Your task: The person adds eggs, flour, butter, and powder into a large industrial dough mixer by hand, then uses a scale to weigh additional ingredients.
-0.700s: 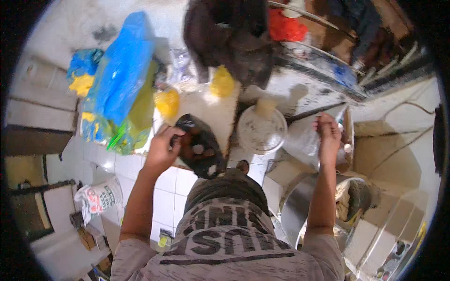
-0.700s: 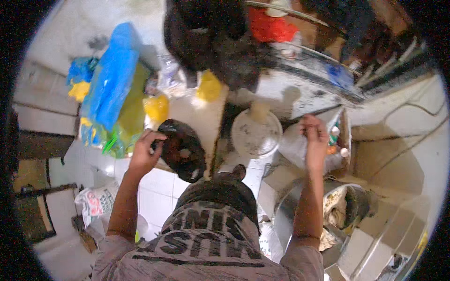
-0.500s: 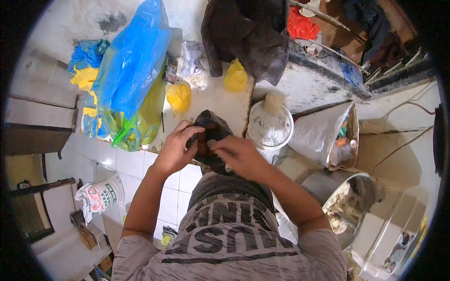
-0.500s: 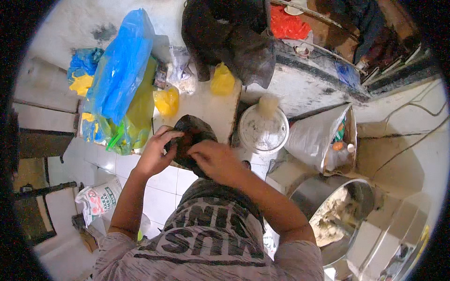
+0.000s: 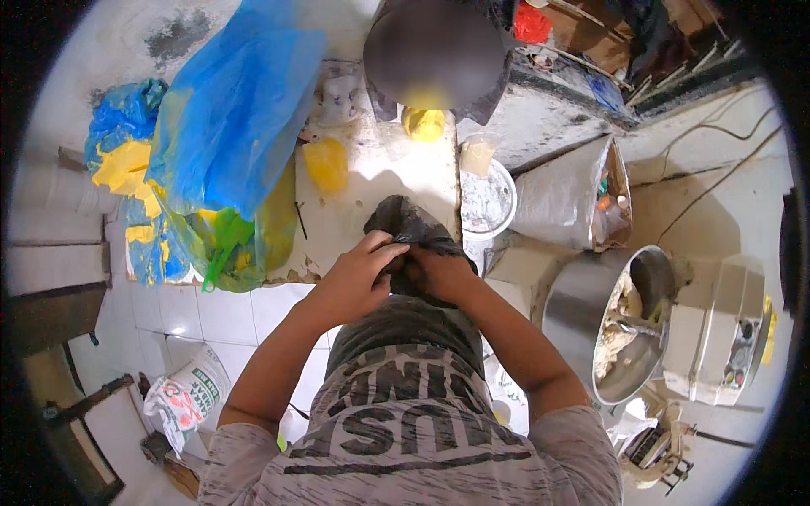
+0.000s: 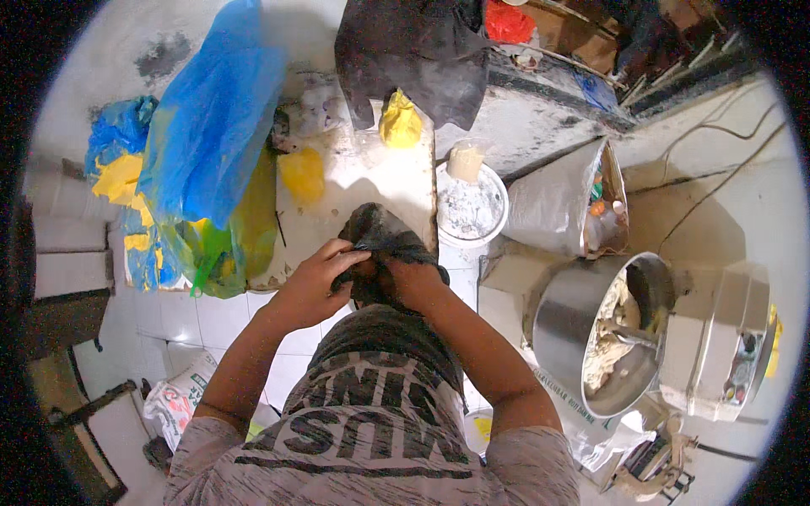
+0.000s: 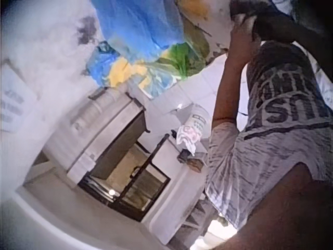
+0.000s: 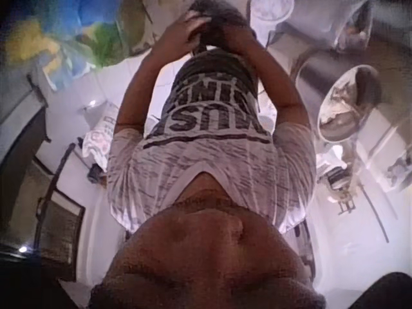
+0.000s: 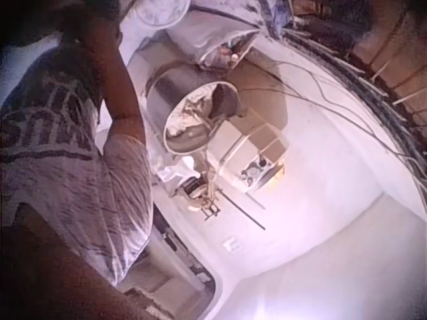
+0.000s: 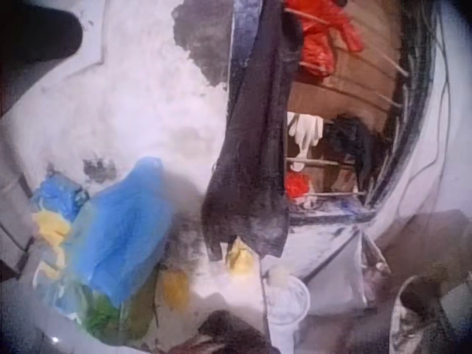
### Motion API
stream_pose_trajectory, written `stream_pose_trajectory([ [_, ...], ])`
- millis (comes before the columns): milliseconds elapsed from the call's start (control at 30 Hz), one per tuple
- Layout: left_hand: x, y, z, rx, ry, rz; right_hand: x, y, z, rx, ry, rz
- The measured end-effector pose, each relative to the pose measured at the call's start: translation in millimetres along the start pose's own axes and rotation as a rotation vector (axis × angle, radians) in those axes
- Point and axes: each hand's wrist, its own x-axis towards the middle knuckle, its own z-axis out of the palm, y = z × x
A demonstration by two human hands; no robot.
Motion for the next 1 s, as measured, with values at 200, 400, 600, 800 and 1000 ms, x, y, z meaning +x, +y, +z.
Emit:
stream_pose_trajectory([
  [200, 3.6, -16.9, -2.4, -0.016, 0.028, 0.043, 9.9, -8.2, 15.1, -0.123, 0.191, -0.091],
  [400, 11.1, -28.4, -11.3, -0.043, 0.036, 0.025, 15.7, -7.2, -7.4, -0.036, 0.119, 0.017],
  [600, 24.6, -23.1, -31.3, 0.051, 0.098, 0.059, 2.8, -45.9, -65.8, 0.028, 0.067, -0.101],
  [800, 31.8, -11.8, -38.2, 0.079, 0.127, 0.076, -8.4, -45.3, -94.5, 0.279, 0.166, -0.404],
  [1000, 32.8, -2.0, -35.6, 0.106, 0.085, 0.035, -9.8, -17.2, -100.2, 1.126, 0.065, -0.227],
])
